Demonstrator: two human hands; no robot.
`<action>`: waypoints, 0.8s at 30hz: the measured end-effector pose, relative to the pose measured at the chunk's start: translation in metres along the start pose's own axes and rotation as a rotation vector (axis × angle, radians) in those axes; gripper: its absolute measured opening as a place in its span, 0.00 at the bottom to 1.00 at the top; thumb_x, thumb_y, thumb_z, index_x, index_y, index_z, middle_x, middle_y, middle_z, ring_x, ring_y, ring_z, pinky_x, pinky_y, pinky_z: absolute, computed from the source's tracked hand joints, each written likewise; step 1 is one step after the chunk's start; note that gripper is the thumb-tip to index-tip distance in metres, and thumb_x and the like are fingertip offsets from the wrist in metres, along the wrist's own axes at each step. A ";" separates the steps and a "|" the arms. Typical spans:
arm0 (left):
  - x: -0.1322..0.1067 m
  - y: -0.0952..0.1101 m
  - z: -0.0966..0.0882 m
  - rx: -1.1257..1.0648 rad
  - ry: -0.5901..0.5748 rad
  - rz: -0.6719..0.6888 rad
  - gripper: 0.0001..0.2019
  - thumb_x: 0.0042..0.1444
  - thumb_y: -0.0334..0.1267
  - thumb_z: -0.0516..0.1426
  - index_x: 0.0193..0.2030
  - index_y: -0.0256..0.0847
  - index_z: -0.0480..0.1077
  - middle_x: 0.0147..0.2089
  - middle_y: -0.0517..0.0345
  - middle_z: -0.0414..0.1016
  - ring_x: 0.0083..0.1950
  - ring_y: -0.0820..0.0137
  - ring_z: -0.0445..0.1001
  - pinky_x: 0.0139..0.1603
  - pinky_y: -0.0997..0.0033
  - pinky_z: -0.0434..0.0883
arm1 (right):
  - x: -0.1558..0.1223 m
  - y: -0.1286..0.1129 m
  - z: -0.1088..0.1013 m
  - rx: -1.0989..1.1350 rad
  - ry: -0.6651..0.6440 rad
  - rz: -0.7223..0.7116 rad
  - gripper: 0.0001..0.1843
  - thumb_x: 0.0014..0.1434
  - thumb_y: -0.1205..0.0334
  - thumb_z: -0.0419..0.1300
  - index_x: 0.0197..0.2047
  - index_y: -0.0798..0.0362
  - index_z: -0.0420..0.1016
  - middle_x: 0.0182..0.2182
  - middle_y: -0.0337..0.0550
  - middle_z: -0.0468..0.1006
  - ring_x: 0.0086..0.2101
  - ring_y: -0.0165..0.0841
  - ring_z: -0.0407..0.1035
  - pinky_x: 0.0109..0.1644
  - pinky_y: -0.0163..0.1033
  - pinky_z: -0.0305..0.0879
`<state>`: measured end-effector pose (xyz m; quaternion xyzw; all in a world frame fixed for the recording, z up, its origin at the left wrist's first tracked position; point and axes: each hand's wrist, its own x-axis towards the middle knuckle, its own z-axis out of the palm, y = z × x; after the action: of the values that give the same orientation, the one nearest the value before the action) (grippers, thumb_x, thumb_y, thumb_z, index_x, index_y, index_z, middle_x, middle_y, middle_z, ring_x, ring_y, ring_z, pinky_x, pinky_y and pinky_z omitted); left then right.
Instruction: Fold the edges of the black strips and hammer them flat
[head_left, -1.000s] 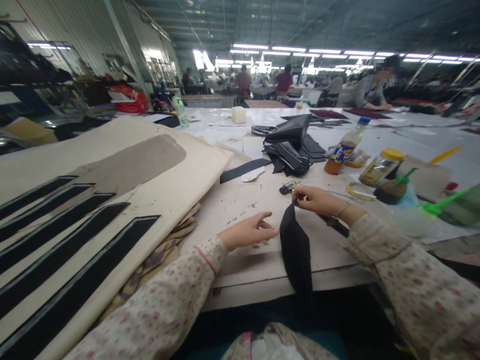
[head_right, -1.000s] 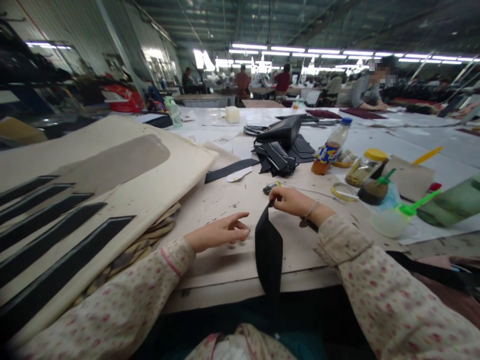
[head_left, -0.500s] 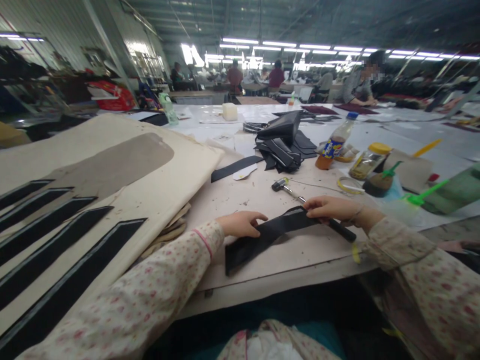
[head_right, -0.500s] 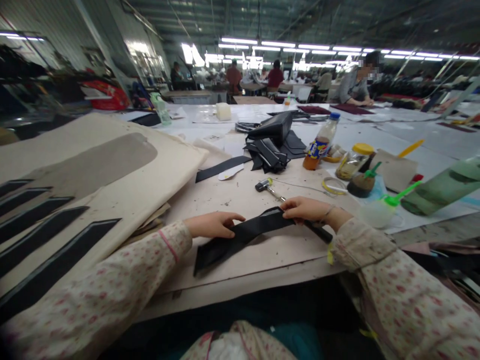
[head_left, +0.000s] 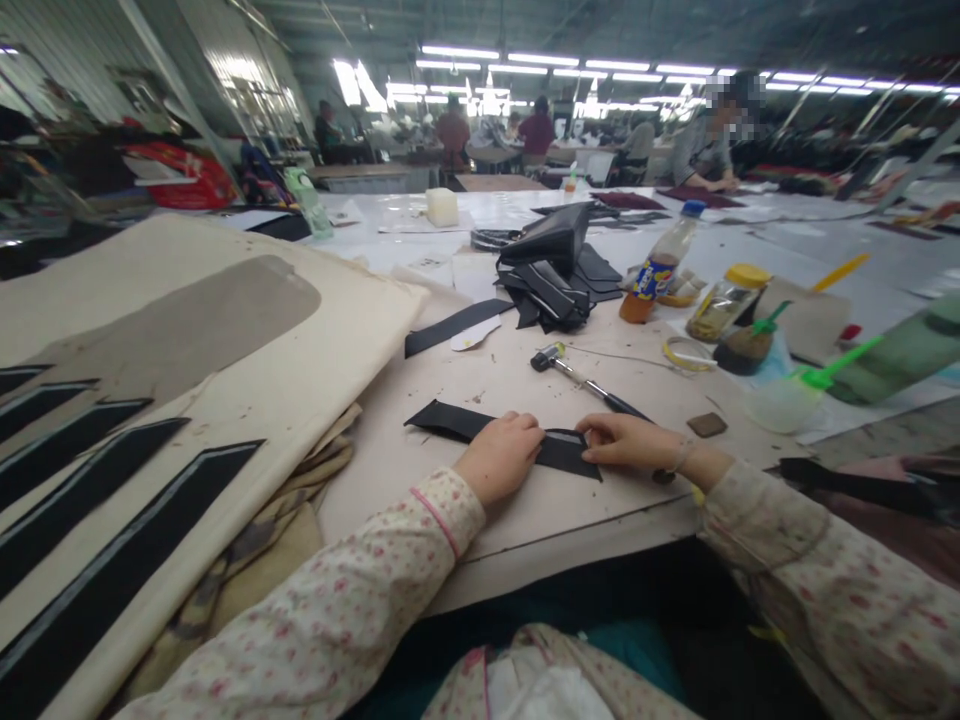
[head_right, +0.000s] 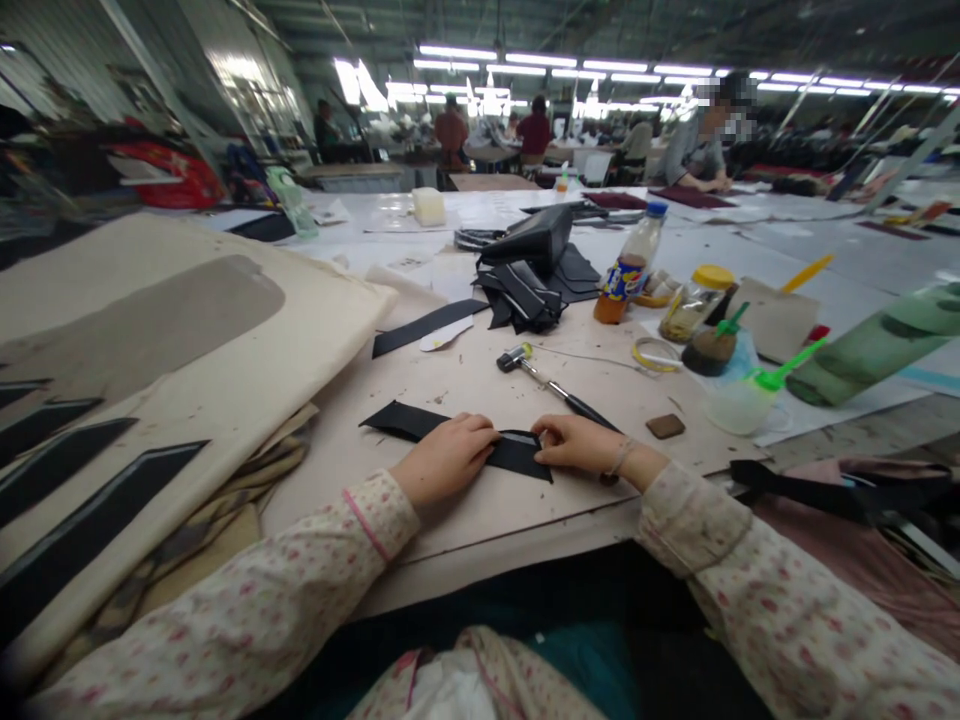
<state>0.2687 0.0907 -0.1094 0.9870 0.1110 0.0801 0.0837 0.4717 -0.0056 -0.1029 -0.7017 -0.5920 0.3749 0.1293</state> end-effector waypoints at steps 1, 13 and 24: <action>-0.003 0.000 0.003 -0.009 0.012 -0.001 0.12 0.60 0.32 0.48 0.46 0.36 0.69 0.43 0.51 0.70 0.45 0.65 0.67 0.49 0.64 0.67 | 0.000 0.001 -0.001 -0.026 0.021 -0.009 0.21 0.50 0.58 0.59 0.46 0.58 0.70 0.27 0.39 0.73 0.28 0.31 0.67 0.31 0.35 0.62; -0.001 0.001 0.008 -0.003 0.039 -0.079 0.11 0.60 0.32 0.49 0.47 0.37 0.65 0.43 0.52 0.70 0.45 0.64 0.67 0.48 0.64 0.67 | 0.003 -0.005 -0.005 -0.418 0.181 -0.254 0.14 0.59 0.62 0.51 0.42 0.55 0.76 0.38 0.46 0.78 0.39 0.36 0.70 0.45 0.39 0.64; 0.003 0.000 0.002 0.086 -0.026 -0.020 0.14 0.60 0.29 0.46 0.50 0.39 0.67 0.41 0.53 0.68 0.41 0.64 0.66 0.42 0.65 0.67 | -0.008 -0.011 0.018 -0.888 0.253 -0.376 0.08 0.57 0.73 0.51 0.35 0.58 0.71 0.33 0.48 0.73 0.34 0.36 0.67 0.37 0.38 0.61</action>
<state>0.2719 0.0908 -0.1109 0.9895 0.1231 0.0614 0.0433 0.4518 -0.0143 -0.1055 -0.6100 -0.7905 -0.0313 -0.0457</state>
